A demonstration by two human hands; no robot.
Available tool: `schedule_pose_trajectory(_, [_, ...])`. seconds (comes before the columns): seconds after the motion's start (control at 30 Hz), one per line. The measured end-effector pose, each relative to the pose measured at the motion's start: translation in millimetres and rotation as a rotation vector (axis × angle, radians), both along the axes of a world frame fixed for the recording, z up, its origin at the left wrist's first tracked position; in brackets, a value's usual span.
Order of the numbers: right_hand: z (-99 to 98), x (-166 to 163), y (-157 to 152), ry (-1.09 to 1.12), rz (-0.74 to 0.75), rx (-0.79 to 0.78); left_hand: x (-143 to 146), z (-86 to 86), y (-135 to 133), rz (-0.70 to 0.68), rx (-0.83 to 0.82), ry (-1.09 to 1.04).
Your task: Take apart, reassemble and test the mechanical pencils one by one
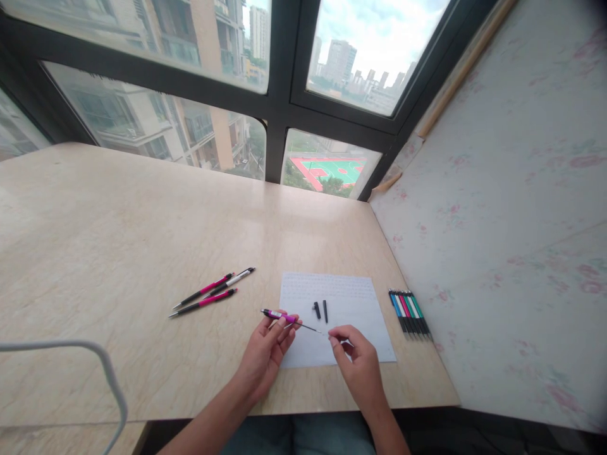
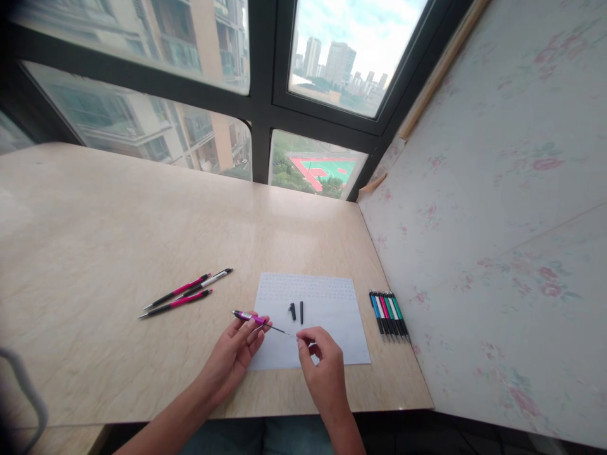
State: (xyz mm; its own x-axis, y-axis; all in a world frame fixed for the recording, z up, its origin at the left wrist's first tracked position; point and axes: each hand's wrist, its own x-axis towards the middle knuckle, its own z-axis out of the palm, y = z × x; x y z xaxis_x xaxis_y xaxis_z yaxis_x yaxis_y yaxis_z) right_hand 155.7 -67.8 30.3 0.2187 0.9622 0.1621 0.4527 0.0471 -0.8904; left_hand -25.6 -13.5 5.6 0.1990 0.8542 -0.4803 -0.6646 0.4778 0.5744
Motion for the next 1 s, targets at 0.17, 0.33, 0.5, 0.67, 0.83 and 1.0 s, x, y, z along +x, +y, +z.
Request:
schedule_pose_trajectory(0.17, [-3.0, -2, 0, -0.006, 0.009, -0.004, 0, 1.7, -1, -0.004, -0.023, -0.039])
schedule_pose_trajectory(0.33, [-4.5, -6, 1, -0.012, 0.028, -0.016, 2, 5.9, -3, -0.029, -0.023, -0.036])
schedule_pose_trajectory(0.5, [-4.6, -13, 2, -0.023, 0.020, 0.000, 6, 7.5, -8, -0.089, -0.017, -0.052])
schedule_pose_trajectory(0.67, [-5.7, -18, 4, -0.059, -0.034, 0.038, 6, 6.8, -9, -0.094, -0.004, -0.032])
schedule_pose_trajectory(0.83, [-8.6, -19, 4, -0.059, -0.037, 0.031, 5, 6.8, -10, -0.097, 0.020, -0.014])
schedule_pose_trajectory(1.0, [-11.9, -16, 3, 0.020, -0.042, -0.006, 5, 3.6, -11, -0.105, 0.017, 0.003])
